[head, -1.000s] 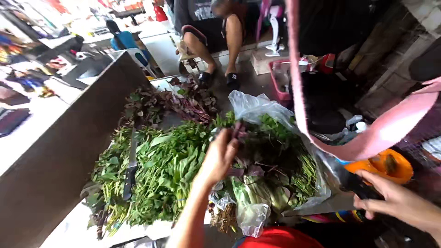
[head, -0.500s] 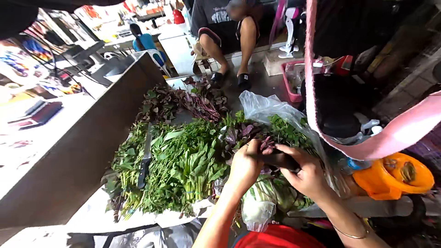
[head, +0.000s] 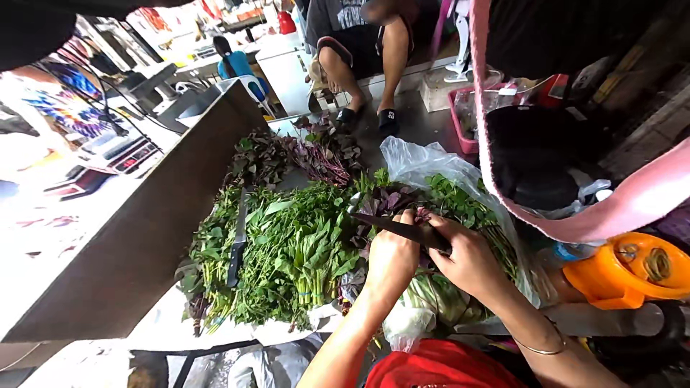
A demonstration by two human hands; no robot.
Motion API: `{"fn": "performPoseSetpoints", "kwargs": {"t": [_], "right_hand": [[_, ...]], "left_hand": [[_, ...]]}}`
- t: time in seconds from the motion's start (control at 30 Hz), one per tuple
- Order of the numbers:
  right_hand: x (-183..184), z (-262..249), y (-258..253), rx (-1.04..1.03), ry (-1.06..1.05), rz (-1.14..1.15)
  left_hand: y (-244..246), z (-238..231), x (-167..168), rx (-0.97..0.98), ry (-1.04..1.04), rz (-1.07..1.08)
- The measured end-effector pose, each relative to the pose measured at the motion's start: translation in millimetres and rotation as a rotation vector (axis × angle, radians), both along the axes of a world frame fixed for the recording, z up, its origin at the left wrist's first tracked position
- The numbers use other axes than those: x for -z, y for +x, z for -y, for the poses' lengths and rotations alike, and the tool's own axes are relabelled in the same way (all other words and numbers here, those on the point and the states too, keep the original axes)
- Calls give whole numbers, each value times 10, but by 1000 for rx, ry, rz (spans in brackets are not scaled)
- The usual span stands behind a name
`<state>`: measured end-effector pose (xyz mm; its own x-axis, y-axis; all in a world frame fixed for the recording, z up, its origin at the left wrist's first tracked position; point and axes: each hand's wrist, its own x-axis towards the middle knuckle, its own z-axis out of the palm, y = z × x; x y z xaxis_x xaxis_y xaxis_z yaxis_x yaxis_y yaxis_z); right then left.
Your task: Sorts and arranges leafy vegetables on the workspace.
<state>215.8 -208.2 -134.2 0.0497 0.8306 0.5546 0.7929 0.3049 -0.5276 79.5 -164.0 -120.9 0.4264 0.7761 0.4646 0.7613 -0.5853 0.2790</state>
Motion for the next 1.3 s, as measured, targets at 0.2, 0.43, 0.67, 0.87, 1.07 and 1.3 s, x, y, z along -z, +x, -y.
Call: {"fn": "performPoseSetpoints", "kwargs": {"t": [0.2, 0.43, 0.67, 0.87, 1.07, 1.3], "right_hand": [[42, 11, 56, 66, 103, -181], [-38, -106, 58, 86, 25, -336], [-104, -128, 92, 77, -33, -432], [-97, -210, 174, -97, -106, -652], [49, -64, 253, -162, 0, -401], [-11, -108, 118, -90, 89, -45]], "left_hand": [[49, -19, 28, -9, -45, 173], [116, 35, -59, 133, -375, 261], [65, 39, -20, 292, -506, 383], [28, 24, -80, 229, -575, 379], [-111, 2, -184, 135, -428, 372], [-115, 58, -131, 189, -306, 341]]}}
